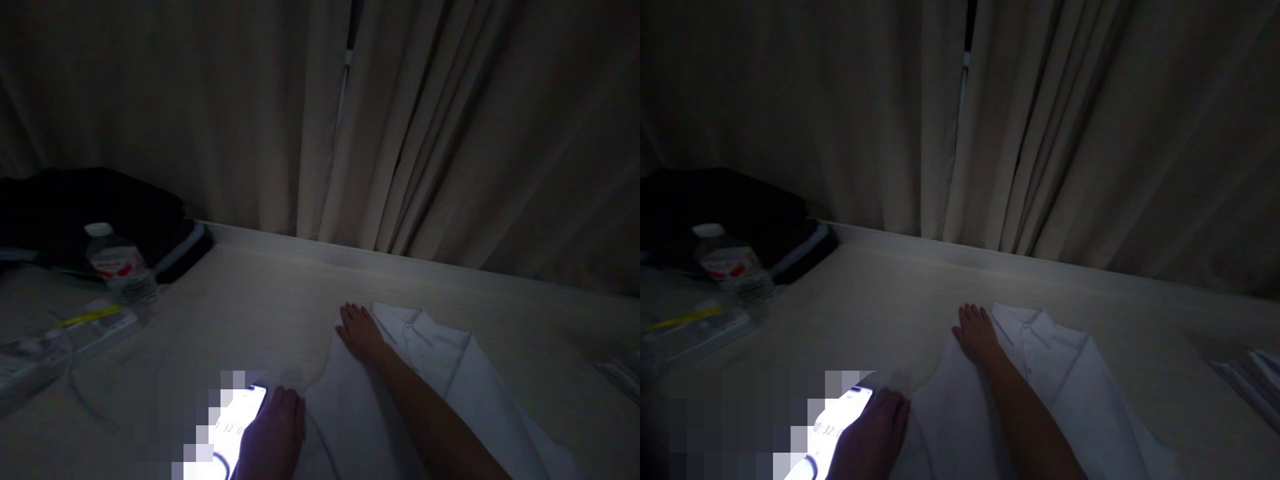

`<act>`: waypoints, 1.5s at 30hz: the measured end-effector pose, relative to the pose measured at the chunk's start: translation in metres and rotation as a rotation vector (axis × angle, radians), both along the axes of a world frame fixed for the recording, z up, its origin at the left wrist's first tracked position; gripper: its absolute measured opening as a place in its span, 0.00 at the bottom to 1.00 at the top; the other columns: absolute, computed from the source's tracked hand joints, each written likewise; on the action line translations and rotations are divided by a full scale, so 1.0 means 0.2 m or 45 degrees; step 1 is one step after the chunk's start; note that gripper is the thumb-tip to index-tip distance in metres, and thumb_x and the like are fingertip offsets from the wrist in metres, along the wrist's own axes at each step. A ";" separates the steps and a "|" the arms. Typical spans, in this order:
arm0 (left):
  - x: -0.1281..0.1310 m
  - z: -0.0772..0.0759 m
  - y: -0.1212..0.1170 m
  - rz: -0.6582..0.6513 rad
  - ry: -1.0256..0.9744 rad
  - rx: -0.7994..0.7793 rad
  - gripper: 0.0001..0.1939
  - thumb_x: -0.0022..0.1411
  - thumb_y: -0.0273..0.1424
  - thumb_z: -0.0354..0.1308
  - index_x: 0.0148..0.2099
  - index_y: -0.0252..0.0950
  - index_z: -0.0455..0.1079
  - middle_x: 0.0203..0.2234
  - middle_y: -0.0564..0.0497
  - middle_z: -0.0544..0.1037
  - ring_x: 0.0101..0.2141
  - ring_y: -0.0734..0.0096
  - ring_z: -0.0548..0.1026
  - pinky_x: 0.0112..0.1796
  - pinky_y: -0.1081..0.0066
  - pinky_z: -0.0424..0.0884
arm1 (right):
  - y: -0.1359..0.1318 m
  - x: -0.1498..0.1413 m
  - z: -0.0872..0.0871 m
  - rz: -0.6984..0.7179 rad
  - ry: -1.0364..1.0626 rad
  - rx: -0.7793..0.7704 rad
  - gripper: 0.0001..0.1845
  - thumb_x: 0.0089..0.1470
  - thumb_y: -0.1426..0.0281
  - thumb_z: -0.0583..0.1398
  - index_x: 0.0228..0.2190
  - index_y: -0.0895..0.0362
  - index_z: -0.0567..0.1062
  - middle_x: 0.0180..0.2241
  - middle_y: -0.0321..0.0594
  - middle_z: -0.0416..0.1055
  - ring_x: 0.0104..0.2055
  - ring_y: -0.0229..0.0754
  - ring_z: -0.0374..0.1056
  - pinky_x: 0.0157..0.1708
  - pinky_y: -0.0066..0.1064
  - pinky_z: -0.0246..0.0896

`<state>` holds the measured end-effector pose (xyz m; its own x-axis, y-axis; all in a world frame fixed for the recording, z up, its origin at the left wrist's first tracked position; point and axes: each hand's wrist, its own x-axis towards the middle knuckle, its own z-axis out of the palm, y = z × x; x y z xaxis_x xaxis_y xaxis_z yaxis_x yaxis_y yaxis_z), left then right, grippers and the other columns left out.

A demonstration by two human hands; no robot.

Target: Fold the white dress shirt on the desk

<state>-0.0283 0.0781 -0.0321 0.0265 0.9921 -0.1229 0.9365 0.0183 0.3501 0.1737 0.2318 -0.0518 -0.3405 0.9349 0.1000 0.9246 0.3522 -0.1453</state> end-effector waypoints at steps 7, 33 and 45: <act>0.01 0.06 -0.12 0.134 -0.191 -0.092 0.19 0.63 0.43 0.40 0.38 0.38 0.67 0.33 0.46 0.78 0.35 0.61 0.76 0.33 0.66 0.64 | -0.17 -0.07 0.16 0.154 0.107 -0.023 0.27 0.60 0.63 0.47 0.58 0.60 0.57 0.63 0.54 0.51 0.65 0.51 0.46 0.61 0.47 0.44; 0.15 -0.40 -0.41 -0.313 0.494 1.196 0.29 0.58 0.51 0.46 0.52 0.35 0.67 0.48 0.43 0.76 0.49 0.57 0.71 0.49 0.59 0.61 | -0.48 -0.44 0.26 0.527 -0.387 -0.116 0.12 0.47 0.67 0.56 0.33 0.58 0.76 0.35 0.47 0.75 0.40 0.47 0.68 0.41 0.40 0.58; 0.15 -0.37 -0.44 -0.296 0.276 0.972 0.29 0.57 0.47 0.50 0.56 0.35 0.64 0.53 0.41 0.72 0.53 0.49 0.68 0.50 0.54 0.62 | -0.52 -0.41 0.31 0.308 -0.275 -0.015 0.15 0.49 0.71 0.53 0.39 0.58 0.73 0.39 0.48 0.73 0.43 0.49 0.66 0.43 0.41 0.59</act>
